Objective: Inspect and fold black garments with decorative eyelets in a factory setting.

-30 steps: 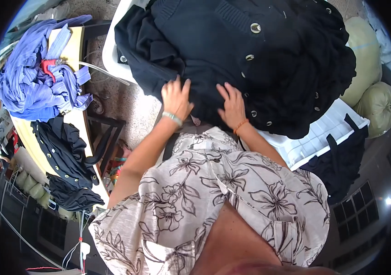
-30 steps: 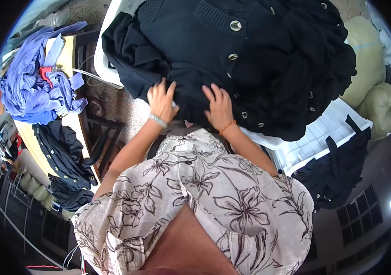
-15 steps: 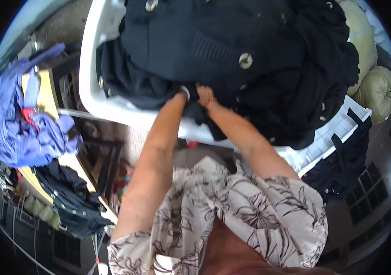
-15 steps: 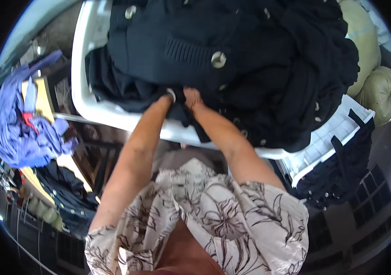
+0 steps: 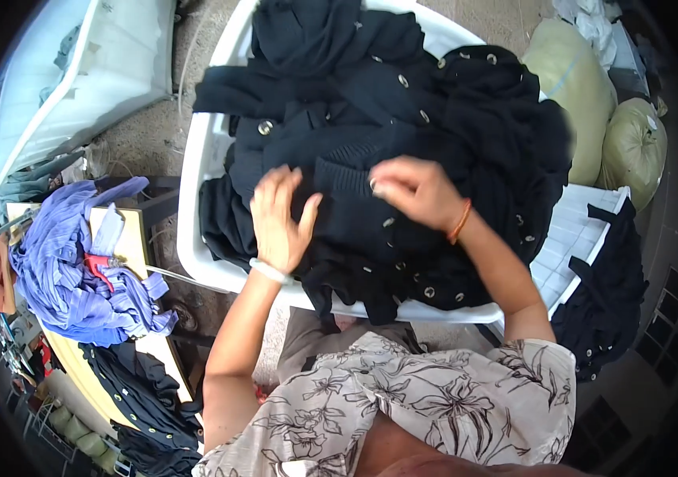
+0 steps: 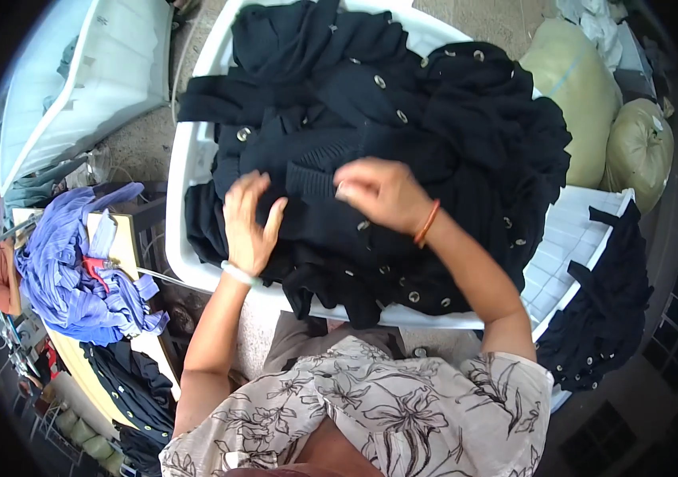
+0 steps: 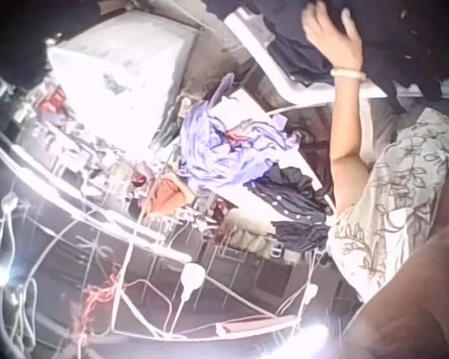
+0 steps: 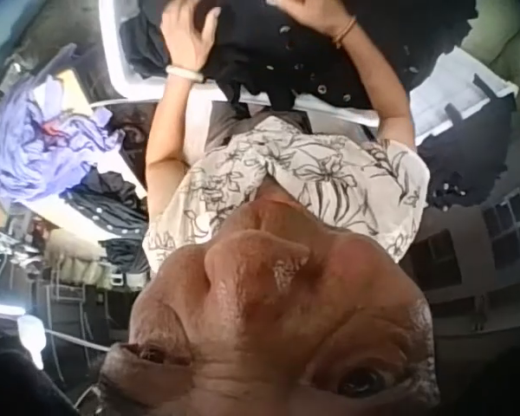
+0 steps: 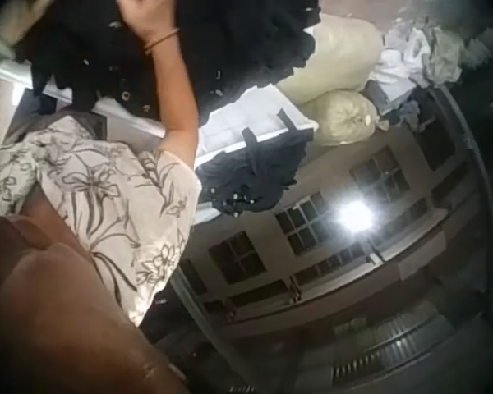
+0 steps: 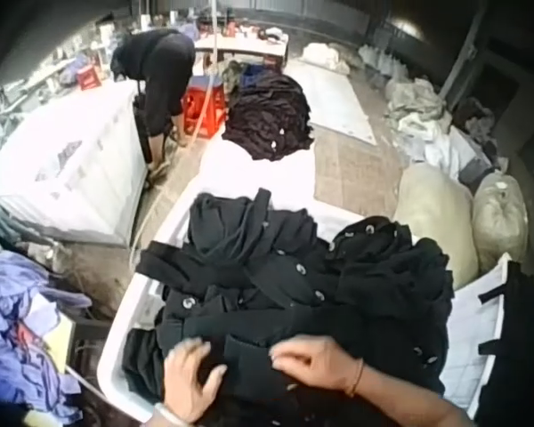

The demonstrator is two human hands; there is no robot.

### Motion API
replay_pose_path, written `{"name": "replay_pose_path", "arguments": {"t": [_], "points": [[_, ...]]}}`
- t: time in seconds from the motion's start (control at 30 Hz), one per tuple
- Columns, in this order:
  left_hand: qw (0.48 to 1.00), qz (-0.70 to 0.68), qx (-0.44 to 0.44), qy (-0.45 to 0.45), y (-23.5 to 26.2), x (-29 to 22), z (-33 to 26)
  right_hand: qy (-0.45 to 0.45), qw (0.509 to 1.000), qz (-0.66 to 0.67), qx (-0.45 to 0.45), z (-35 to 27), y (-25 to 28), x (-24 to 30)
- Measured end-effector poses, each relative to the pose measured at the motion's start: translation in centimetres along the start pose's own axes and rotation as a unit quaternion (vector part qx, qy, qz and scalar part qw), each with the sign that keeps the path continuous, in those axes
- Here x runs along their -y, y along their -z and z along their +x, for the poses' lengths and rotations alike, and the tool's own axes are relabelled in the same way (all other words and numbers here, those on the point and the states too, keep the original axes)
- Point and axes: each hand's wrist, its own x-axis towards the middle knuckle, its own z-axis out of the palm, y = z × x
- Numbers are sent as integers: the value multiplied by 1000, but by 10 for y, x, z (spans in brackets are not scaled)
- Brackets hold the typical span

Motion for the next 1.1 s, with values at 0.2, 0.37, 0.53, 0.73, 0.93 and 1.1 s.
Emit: {"name": "replay_pose_path", "arguments": {"t": [0.2,0.37,0.53,0.73,0.93,1.1], "points": [[980,170,2,103,-83,56,23,124,928,-329,-121,174,35,-17],[969,177,105,138,-81,71,-49,-8,933,-359,-30,278,4,-92],[953,166,176,183,-91,97,-25,-69,911,-404,40,334,-36,-120],[950,123,218,187,-110,117,-2,-107,893,-436,37,380,-46,-163],[952,86,227,189,-119,113,18,-101,851,-514,25,393,-32,-214],[958,79,188,202,-109,129,3,-146,807,-571,-43,360,-75,-100]]}}
